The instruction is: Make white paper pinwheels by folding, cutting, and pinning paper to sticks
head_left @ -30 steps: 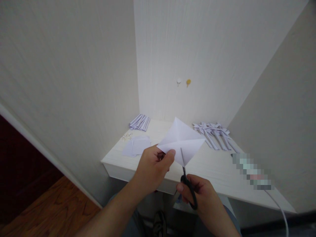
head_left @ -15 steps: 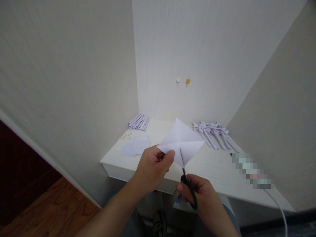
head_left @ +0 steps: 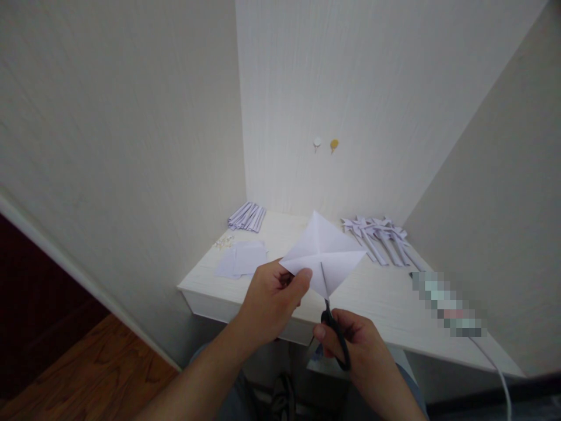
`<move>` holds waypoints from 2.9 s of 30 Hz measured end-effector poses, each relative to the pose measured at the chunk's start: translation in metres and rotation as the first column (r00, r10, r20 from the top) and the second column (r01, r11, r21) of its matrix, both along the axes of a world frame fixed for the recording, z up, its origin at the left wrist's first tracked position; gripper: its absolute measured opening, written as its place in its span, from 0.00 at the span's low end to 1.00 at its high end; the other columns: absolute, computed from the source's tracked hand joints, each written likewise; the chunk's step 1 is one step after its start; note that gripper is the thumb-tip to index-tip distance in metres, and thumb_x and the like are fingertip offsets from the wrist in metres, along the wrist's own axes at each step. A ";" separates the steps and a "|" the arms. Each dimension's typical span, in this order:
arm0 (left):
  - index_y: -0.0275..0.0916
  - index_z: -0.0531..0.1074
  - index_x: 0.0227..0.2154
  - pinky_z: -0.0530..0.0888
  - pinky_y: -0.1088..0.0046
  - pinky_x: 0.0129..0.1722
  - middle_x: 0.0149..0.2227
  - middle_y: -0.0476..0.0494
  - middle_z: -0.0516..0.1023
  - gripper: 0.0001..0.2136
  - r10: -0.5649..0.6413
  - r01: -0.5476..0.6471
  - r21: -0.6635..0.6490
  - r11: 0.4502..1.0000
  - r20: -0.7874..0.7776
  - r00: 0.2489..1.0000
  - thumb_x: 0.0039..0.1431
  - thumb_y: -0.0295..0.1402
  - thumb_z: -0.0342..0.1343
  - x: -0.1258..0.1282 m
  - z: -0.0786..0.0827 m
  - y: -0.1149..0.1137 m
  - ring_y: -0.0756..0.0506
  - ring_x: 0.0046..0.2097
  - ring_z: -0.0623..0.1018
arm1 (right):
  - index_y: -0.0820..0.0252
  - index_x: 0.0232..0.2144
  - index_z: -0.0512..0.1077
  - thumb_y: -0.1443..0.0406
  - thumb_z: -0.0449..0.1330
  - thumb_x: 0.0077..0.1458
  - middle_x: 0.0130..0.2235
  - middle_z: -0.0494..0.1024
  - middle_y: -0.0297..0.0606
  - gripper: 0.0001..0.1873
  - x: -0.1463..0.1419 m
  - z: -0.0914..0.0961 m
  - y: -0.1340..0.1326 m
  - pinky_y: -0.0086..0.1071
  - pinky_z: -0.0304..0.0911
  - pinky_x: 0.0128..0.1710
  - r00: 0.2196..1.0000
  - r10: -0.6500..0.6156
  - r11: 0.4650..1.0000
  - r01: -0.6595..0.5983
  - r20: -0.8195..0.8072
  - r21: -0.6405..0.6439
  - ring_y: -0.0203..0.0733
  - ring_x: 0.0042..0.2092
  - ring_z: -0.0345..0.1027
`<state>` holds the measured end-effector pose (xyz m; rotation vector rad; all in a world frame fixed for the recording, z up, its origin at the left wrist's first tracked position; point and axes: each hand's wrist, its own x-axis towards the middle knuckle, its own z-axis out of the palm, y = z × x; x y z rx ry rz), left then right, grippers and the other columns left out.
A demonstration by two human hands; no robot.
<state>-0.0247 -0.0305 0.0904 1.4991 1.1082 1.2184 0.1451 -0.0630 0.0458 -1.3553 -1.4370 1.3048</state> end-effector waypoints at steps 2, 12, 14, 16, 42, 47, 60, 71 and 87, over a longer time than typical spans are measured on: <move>0.40 0.65 0.19 0.59 0.77 0.20 0.16 0.54 0.65 0.17 0.001 -0.001 -0.001 1.000 -0.001 1.000 0.60 0.42 0.55 0.000 0.000 0.000 0.53 0.20 0.63 | 0.58 0.18 0.68 0.49 0.67 0.45 0.19 0.66 0.30 0.22 0.000 -0.001 0.000 0.30 0.52 0.25 1.000 -0.002 1.000 0.002 -0.014 -0.003 0.35 0.24 0.55; 0.39 0.65 0.20 0.60 0.77 0.21 0.16 0.54 0.65 0.17 -0.007 0.007 -0.009 1.000 0.013 1.000 0.61 0.43 0.55 0.000 0.000 -0.001 0.53 0.20 0.64 | 0.58 0.18 0.67 0.48 0.66 0.45 0.19 0.65 0.30 0.22 0.002 0.002 0.000 0.31 0.51 0.26 0.999 -0.001 1.000 0.001 0.050 0.013 0.36 0.24 0.56; 0.39 0.65 0.20 0.60 0.77 0.21 0.16 0.54 0.65 0.17 -0.006 0.006 -0.007 1.000 0.017 1.000 0.60 0.43 0.55 0.001 0.001 -0.001 0.53 0.20 0.64 | 0.58 0.18 0.67 0.48 0.65 0.46 0.19 0.65 0.30 0.22 0.001 0.003 0.000 0.31 0.51 0.26 0.999 -0.003 1.000 0.003 0.047 0.014 0.36 0.24 0.56; 0.39 0.65 0.19 0.60 0.77 0.21 0.16 0.54 0.65 0.17 -0.004 0.004 -0.006 1.000 0.018 1.000 0.60 0.43 0.55 0.001 0.001 -0.001 0.53 0.20 0.64 | 0.58 0.18 0.67 0.48 0.65 0.46 0.19 0.65 0.30 0.22 0.000 0.005 0.000 0.31 0.50 0.25 0.999 0.001 1.000 -0.002 0.038 0.006 0.36 0.24 0.56; 0.40 0.64 0.18 0.59 0.77 0.20 0.16 0.53 0.64 0.18 0.033 -0.033 0.005 0.999 0.023 0.999 0.57 0.45 0.55 -0.001 0.004 0.003 0.52 0.20 0.63 | 0.59 0.27 0.70 0.44 0.69 0.46 0.26 0.67 0.31 0.25 0.015 -0.014 -0.013 0.29 0.55 0.30 0.958 0.273 0.960 -0.277 -0.087 -0.038 0.35 0.29 0.56; 0.40 0.65 0.18 0.59 0.77 0.20 0.15 0.54 0.63 0.16 0.045 -0.045 -0.001 0.999 0.027 0.999 0.56 0.43 0.56 -0.011 0.000 0.009 0.53 0.20 0.62 | 0.59 0.25 0.71 0.44 0.69 0.46 0.23 0.69 0.32 0.25 0.047 -0.038 -0.007 0.31 0.58 0.29 0.982 0.176 0.984 -0.176 -0.073 0.009 0.37 0.26 0.60; 0.36 0.77 0.31 0.68 0.76 0.30 0.26 0.50 0.74 0.06 -0.262 0.262 0.007 0.965 0.033 0.964 0.55 0.33 0.59 -0.009 -0.006 0.021 0.50 0.29 0.71 | 0.61 0.21 0.77 0.54 0.75 0.40 0.23 0.77 0.36 0.18 0.027 0.025 0.024 0.31 0.64 0.23 0.954 -0.219 0.957 0.251 -0.204 0.145 0.39 0.24 0.67; 0.35 0.76 0.30 0.69 0.75 0.29 0.26 0.48 0.73 0.12 -0.163 0.169 -0.016 0.985 0.187 0.969 0.57 0.41 0.60 0.005 -0.034 0.019 0.50 0.28 0.71 | 0.61 0.21 0.77 0.55 0.74 0.44 0.23 0.79 0.35 0.16 0.015 0.001 0.031 0.28 0.65 0.23 0.893 -0.273 0.915 0.356 -0.358 0.190 0.37 0.24 0.69; 0.35 0.72 0.26 0.67 0.76 0.26 0.20 0.50 0.71 0.14 -0.079 0.117 -0.105 0.988 0.307 0.948 0.55 0.41 0.64 0.018 -0.043 0.016 0.52 0.24 0.70 | 0.60 0.20 0.76 0.54 0.72 0.47 0.23 0.77 0.36 0.17 0.017 -0.010 0.027 0.29 0.62 0.27 0.901 -0.285 0.902 0.367 -0.326 0.227 0.38 0.27 0.68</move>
